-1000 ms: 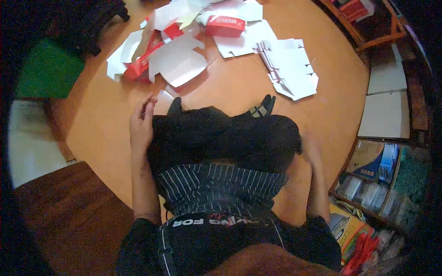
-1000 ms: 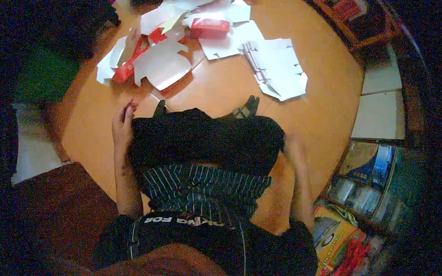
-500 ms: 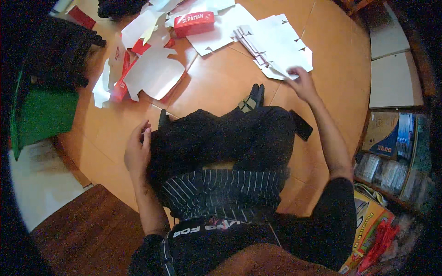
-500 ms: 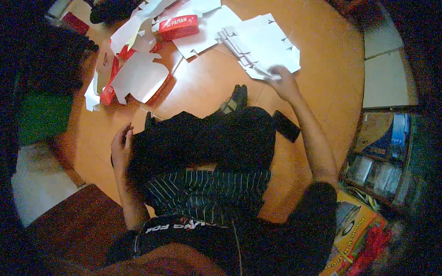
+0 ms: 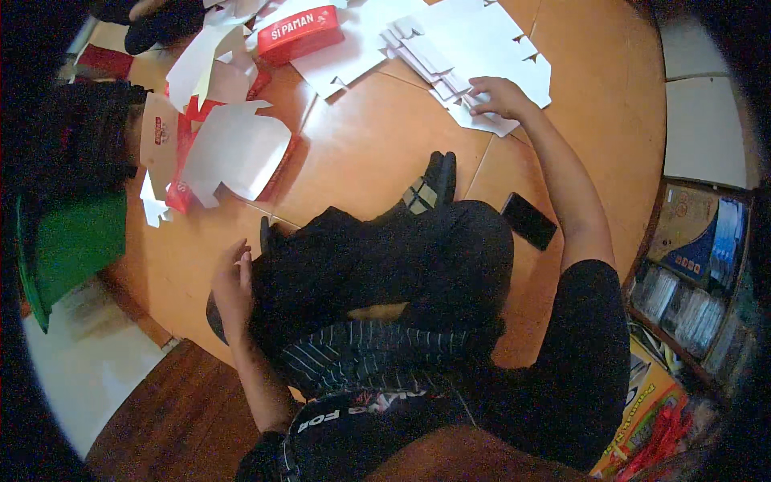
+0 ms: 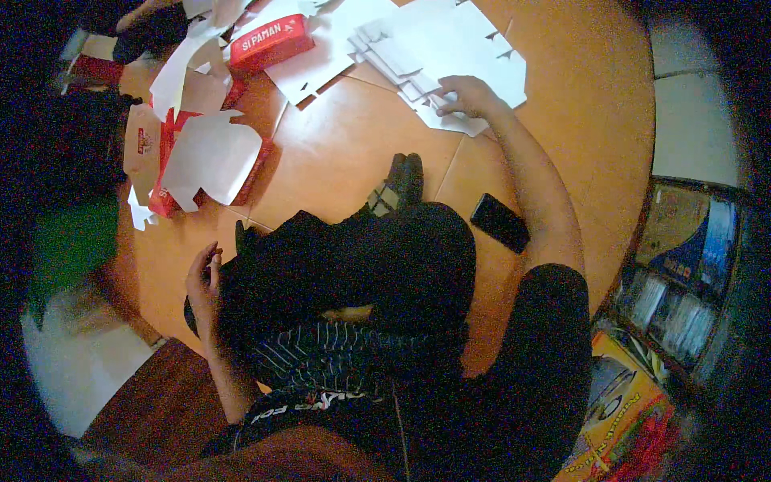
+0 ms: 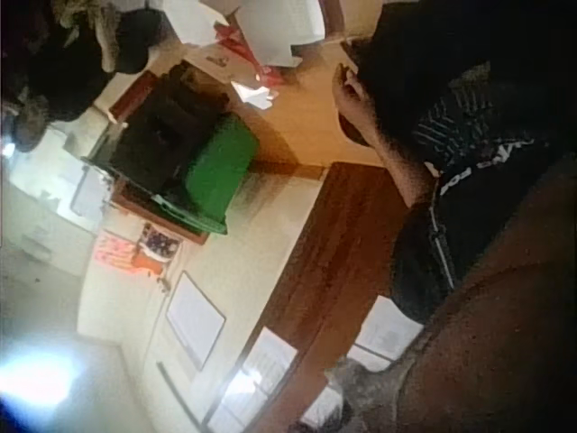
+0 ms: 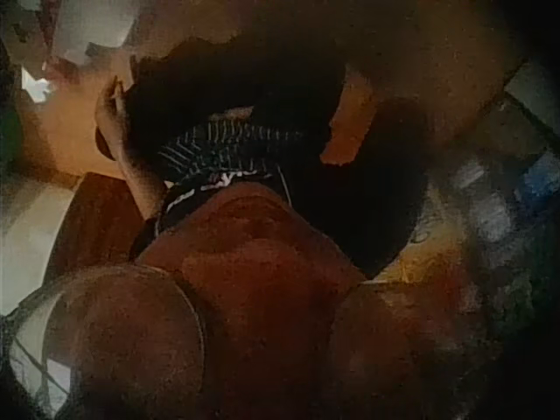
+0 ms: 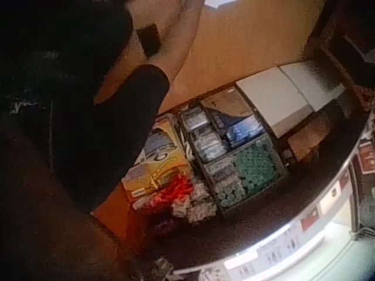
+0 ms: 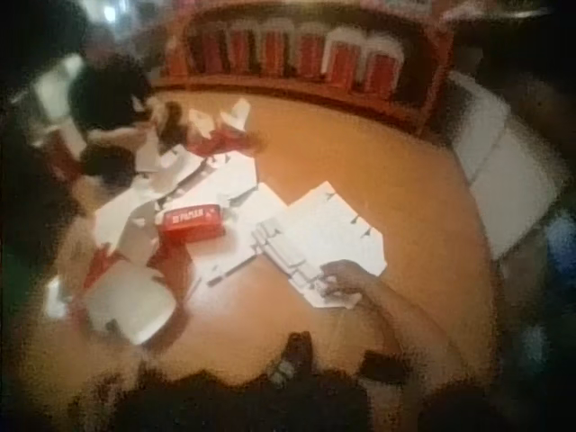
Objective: The person sits on the floor and assembles small red and white cardboard boxes by folding flat pieces into shape. They repeatedly pick up a flat piece, fold the sides, and place the finished box on the floor. Another person is visible in the background performing the same task.
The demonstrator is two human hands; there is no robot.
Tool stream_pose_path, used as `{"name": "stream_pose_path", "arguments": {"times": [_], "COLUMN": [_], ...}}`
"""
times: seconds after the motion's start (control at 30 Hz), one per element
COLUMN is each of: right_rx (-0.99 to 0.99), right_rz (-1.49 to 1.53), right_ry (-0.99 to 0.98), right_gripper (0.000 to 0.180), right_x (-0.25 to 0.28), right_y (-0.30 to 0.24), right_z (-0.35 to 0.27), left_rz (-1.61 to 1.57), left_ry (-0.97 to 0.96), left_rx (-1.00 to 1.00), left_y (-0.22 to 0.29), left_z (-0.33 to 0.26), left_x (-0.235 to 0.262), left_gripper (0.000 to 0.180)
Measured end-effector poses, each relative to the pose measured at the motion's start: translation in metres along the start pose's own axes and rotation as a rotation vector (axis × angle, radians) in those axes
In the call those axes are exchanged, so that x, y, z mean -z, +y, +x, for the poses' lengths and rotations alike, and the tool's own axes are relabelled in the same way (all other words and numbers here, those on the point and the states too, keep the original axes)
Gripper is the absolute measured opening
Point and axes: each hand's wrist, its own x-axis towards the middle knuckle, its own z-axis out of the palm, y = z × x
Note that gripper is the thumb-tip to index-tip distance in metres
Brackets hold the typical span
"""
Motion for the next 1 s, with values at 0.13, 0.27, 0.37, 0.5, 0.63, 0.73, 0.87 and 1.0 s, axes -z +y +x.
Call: {"name": "stream_pose_path", "arguments": {"times": [0.13, 0.27, 0.37, 0.5, 0.63, 0.73, 0.87, 1.0], "right_rx": [-0.045, -0.089, -0.070, -0.186, -0.100, 0.027, 0.043, -0.025], "right_rz": [0.051, 0.129, 0.050, -0.119, -0.108, -0.045, -0.030, -0.100], "right_ry": [-0.017, 0.032, 0.100, -0.113, -0.025, 0.147, 0.214, 0.132], "right_gripper": [0.048, 0.051, 0.052, 0.052, 0.053, 0.058, 0.060, 0.059], "right_x": [0.001, -0.009, -0.007, 0.007, -0.007, -0.018, -0.021, -0.019], "right_y": [0.007, 0.018, -0.004, -0.023, -0.033, -0.046, -0.088, -0.118], "right_z": [-0.005, -0.008, -0.012, -0.005, 0.010, 0.037, 0.080, 0.101], "left_rz": [0.006, 0.065, 0.108, 0.039, 0.138, 0.149, 0.157, 0.174], "left_ry": [-0.013, 0.005, 0.058, 0.030, 0.057, 0.045, 0.023, 0.011], "left_rx": [-0.009, -0.059, -0.140, -0.101, -0.107, -0.094, -0.070, -0.070], "left_y": [-0.002, 0.013, 0.001, -0.006, 0.011, 0.011, 0.012, 0.005], "left_z": [0.003, 0.004, 0.001, 0.001, -0.001, 0.003, 0.006, 0.008], "left_x": [-0.002, 0.000, 0.000, -0.001, -0.001, -0.005, -0.004, -0.004], "left_gripper": [0.027, 0.025, 0.024, 0.024, 0.023, 0.023, 0.022, 0.022]}}
